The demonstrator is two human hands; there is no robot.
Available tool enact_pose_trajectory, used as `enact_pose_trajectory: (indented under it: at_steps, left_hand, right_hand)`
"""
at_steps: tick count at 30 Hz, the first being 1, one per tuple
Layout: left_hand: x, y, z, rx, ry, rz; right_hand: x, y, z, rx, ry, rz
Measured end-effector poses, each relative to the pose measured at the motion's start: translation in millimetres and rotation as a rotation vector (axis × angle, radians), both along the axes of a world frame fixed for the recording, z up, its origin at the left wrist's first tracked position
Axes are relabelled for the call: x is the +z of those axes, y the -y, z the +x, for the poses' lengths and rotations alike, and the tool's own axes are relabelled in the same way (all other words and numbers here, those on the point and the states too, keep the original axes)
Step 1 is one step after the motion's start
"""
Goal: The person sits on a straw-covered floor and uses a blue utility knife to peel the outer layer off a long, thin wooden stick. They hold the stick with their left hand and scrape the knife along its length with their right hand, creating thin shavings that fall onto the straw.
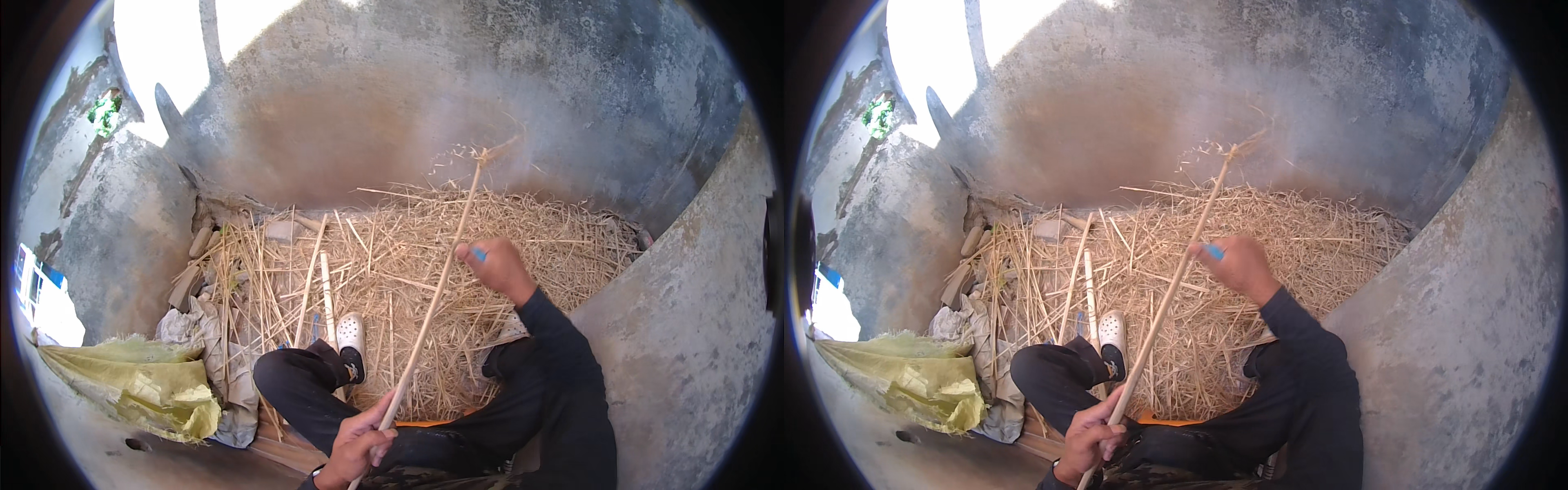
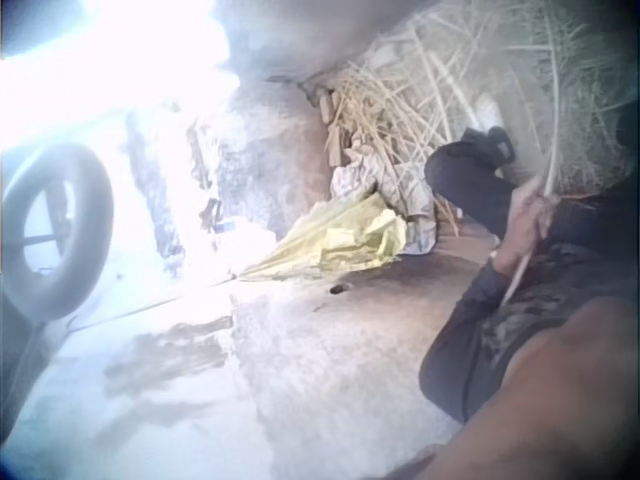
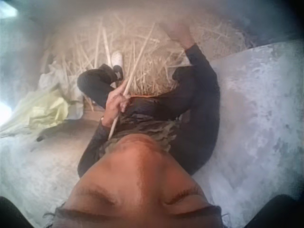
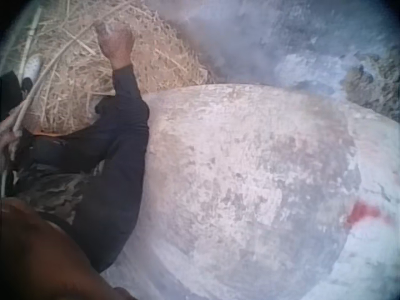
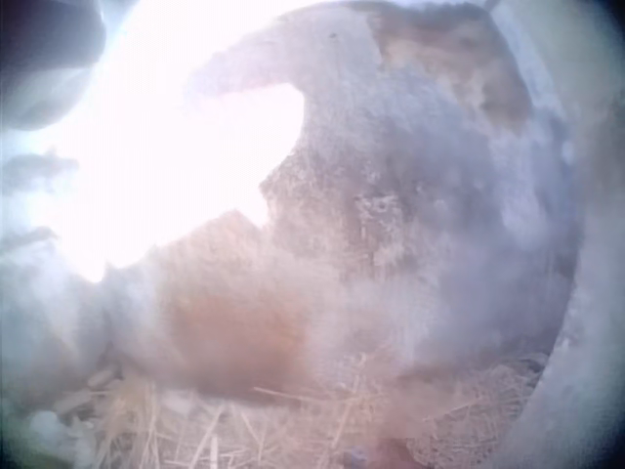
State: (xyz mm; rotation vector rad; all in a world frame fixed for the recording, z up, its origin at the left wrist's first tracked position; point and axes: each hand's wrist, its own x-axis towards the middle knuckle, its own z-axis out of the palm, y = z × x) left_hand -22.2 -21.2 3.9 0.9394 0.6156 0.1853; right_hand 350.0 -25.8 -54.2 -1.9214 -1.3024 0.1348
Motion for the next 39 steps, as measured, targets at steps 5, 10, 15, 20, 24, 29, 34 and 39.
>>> enact_pose_trajectory:
  at_steps: [5,10,15,20,24,29,34,39]
  left_hand:
    - [-2,-10,7,-0.003,0.044,0.051]
    - [8,1,6,-0.009,-0.037,0.114]
    - [7,3,3,0.037,-0.036,0.109]
    - [7,12,-9,-0.055,-0.100,0.129]
    - [9,3,-7,-0.004,-0.050,0.086]
    - [9,7,-4,-0.016,0.015,0.131]
    - [18,18,-1,-0.122,-0.056,0.205]
    - [5,18,-14,-0.065,0.028,0.118]
  right_hand:
    - [16,25,-81,0.235,0.297,0.034]
    - [7,5,-31,0.003,0.171,0.006]
    - [4,10,-64,0.130,0.336,0.079]
    - [-12,-3,12,-0.169,0.099,-0.008]
    - [-6,7,-69,0.141,0.139,0.117]
    - [-4,9,-49,0.108,0.328,0.197]
    - [-14,4,27,-0.297,0.214,0.093]
    - [-10,12,-31,0.001,0.196,0.075]
